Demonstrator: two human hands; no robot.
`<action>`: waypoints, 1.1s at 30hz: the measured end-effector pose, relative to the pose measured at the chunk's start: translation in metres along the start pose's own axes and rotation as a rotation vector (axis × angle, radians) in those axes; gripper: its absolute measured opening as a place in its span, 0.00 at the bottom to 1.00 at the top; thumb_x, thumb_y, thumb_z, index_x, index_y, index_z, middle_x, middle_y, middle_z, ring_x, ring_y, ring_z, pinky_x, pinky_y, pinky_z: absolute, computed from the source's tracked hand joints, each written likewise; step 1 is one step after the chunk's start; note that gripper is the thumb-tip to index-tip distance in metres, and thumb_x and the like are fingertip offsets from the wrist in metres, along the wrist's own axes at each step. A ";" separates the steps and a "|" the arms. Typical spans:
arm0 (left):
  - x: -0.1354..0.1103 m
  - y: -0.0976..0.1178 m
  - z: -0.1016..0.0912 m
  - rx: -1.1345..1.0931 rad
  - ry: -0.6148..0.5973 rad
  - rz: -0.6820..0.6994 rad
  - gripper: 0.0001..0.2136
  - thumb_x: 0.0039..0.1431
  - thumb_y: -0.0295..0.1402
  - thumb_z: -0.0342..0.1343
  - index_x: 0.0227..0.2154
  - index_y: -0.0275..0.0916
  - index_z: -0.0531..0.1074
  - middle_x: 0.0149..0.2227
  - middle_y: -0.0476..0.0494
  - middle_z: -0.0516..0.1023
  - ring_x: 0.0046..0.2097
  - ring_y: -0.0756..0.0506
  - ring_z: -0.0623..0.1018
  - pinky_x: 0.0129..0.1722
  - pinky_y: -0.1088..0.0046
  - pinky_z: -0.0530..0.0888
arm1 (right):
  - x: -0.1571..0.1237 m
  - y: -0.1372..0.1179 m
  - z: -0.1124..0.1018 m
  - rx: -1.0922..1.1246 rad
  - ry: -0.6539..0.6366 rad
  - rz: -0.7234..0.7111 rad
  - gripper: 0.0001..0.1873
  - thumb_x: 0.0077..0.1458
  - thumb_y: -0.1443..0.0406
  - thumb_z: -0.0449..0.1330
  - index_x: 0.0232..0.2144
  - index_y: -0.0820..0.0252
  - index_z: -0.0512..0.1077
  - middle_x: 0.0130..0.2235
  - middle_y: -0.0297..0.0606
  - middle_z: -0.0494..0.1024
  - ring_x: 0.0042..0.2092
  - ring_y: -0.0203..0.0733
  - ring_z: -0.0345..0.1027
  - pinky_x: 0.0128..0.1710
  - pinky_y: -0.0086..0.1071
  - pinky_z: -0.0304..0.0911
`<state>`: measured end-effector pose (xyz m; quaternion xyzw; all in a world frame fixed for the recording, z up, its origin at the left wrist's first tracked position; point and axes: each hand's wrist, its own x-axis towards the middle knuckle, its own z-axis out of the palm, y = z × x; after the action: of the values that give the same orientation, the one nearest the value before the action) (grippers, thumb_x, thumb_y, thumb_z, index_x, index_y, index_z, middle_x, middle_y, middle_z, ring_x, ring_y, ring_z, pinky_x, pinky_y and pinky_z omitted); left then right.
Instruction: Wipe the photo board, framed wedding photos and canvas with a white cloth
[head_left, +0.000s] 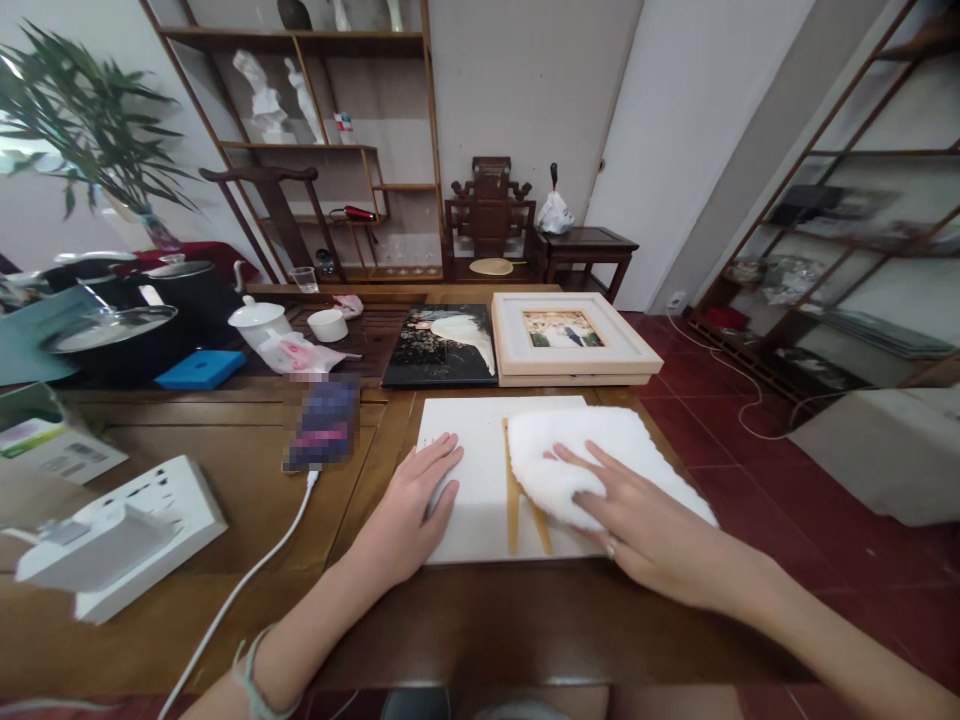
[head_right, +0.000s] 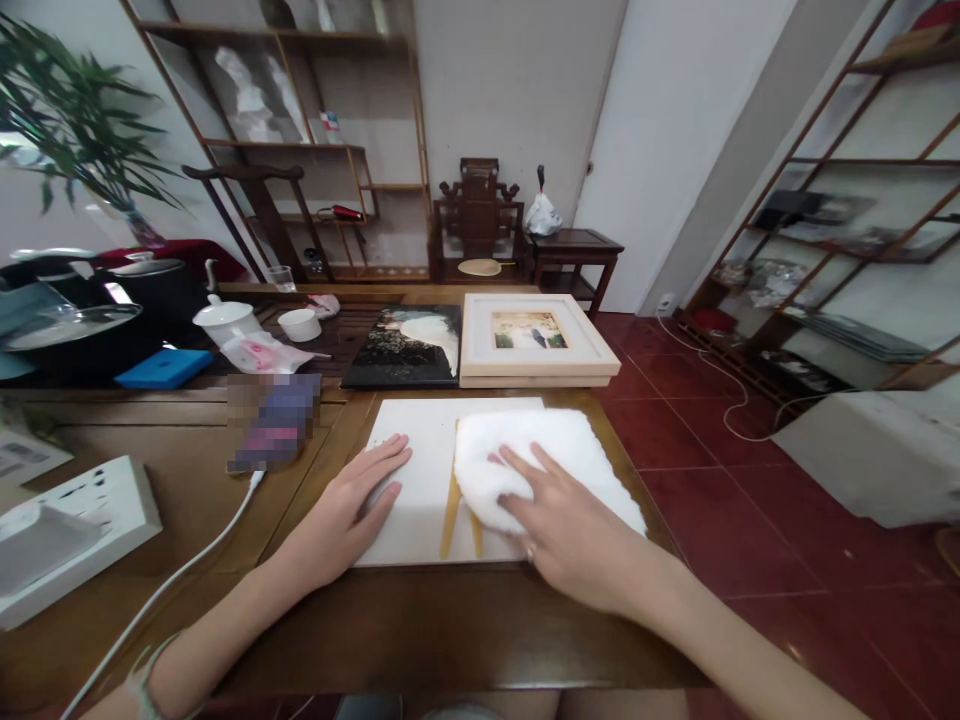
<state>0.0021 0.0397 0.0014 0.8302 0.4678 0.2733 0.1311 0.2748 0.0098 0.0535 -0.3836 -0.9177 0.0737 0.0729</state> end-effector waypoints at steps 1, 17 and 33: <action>0.000 0.000 0.000 -0.001 0.001 0.001 0.18 0.62 0.31 0.45 0.53 0.36 0.67 0.59 0.35 0.66 0.62 0.39 0.63 0.60 0.49 0.59 | -0.009 -0.008 -0.002 0.004 -0.023 0.001 0.14 0.50 0.75 0.50 0.36 0.61 0.72 0.58 0.51 0.65 0.65 0.51 0.42 0.62 0.53 0.46; 0.001 0.003 -0.002 0.007 -0.012 -0.014 0.17 0.62 0.31 0.45 0.53 0.36 0.67 0.58 0.35 0.67 0.61 0.39 0.64 0.60 0.51 0.60 | 0.023 0.048 0.000 0.074 0.018 0.139 0.17 0.61 0.57 0.49 0.44 0.59 0.72 0.59 0.45 0.65 0.63 0.58 0.46 0.57 0.53 0.55; -0.001 0.001 0.000 0.018 -0.011 -0.005 0.18 0.63 0.31 0.43 0.53 0.33 0.67 0.58 0.34 0.66 0.62 0.40 0.62 0.61 0.51 0.59 | -0.044 -0.028 -0.019 0.241 -0.233 0.146 0.21 0.45 0.74 0.54 0.40 0.54 0.76 0.63 0.34 0.57 0.64 0.55 0.43 0.61 0.51 0.49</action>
<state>0.0025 0.0387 0.0017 0.8318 0.4715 0.2640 0.1266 0.2897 -0.0391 0.0745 -0.4266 -0.8740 0.2324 0.0059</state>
